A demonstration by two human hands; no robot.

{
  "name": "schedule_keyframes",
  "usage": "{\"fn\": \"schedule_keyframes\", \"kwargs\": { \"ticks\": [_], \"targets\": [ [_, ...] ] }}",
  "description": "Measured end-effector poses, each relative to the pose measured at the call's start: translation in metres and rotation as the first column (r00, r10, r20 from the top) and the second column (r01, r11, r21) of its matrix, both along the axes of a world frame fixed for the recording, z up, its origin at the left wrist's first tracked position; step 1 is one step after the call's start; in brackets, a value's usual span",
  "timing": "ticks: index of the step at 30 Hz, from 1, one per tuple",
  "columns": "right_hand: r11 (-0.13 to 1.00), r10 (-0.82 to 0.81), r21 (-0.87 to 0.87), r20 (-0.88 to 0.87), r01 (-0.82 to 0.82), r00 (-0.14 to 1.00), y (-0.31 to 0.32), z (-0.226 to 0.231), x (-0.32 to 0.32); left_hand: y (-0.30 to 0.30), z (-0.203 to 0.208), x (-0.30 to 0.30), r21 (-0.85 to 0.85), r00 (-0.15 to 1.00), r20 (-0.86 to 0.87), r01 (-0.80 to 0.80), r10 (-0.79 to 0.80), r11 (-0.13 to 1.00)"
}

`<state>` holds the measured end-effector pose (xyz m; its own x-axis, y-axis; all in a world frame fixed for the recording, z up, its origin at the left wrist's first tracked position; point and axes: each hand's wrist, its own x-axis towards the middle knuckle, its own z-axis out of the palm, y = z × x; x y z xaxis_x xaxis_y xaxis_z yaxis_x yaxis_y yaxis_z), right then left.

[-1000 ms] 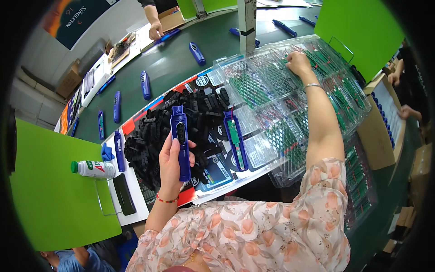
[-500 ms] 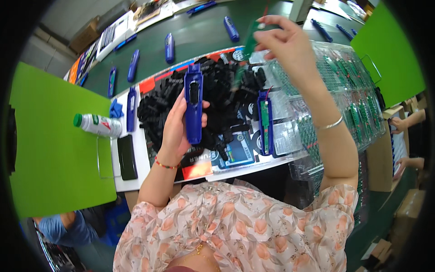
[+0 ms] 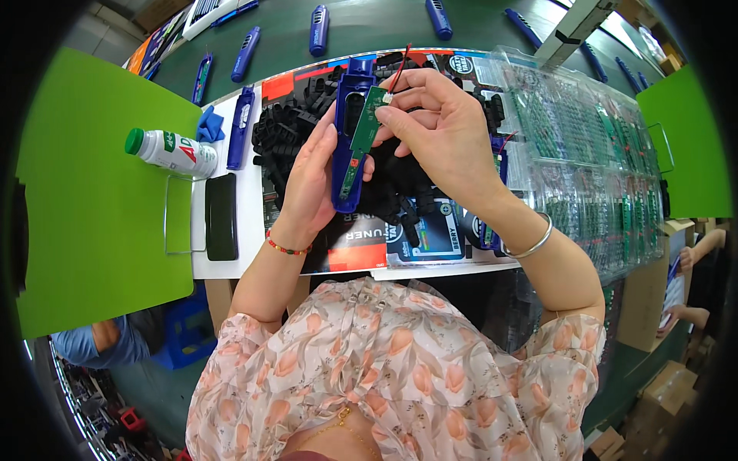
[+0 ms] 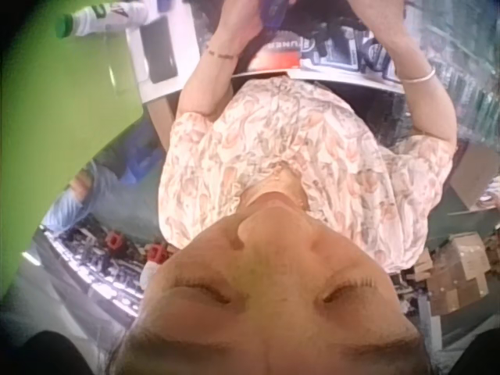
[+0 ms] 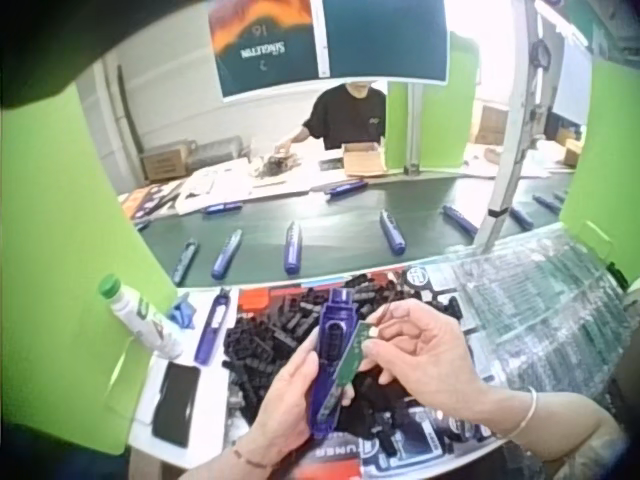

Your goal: Assembling small electronic circuit boards into blue plastic housings on a production line.

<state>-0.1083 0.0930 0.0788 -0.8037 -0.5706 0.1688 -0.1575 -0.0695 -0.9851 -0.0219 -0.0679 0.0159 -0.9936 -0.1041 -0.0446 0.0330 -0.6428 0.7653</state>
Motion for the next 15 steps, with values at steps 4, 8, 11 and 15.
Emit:
{"fn": "schedule_keyframes", "kwargs": {
  "ticks": [4, 8, 11, 15],
  "targets": [
    [1.0, 0.019, 0.013, 0.004, -0.019, 1.0, -0.003, -0.004, 0.0, 0.001, 0.002, 0.001, -0.009, 1.0, -0.024, -0.02, 0.02, 1.0],
    [0.997, 0.035, 0.074, -0.006, -0.034, 0.999, -0.005, -0.002, -0.003, -0.001, -0.001, 0.001, -0.061, 0.999, -0.035, -0.033, 0.031, 0.998],
    [0.994, 0.066, 0.092, 0.006, -0.067, 0.998, -0.006, -0.003, -0.009, -0.001, -0.003, 0.002, -0.111, 0.999, -0.039, -0.029, 0.025, 0.993],
    [0.99, 0.079, 0.111, 0.026, -0.082, 0.997, -0.009, -0.006, -0.01, -0.001, -0.002, 0.002, -0.132, 0.999, -0.048, 0.006, -0.012, 0.991]
  ]
}}
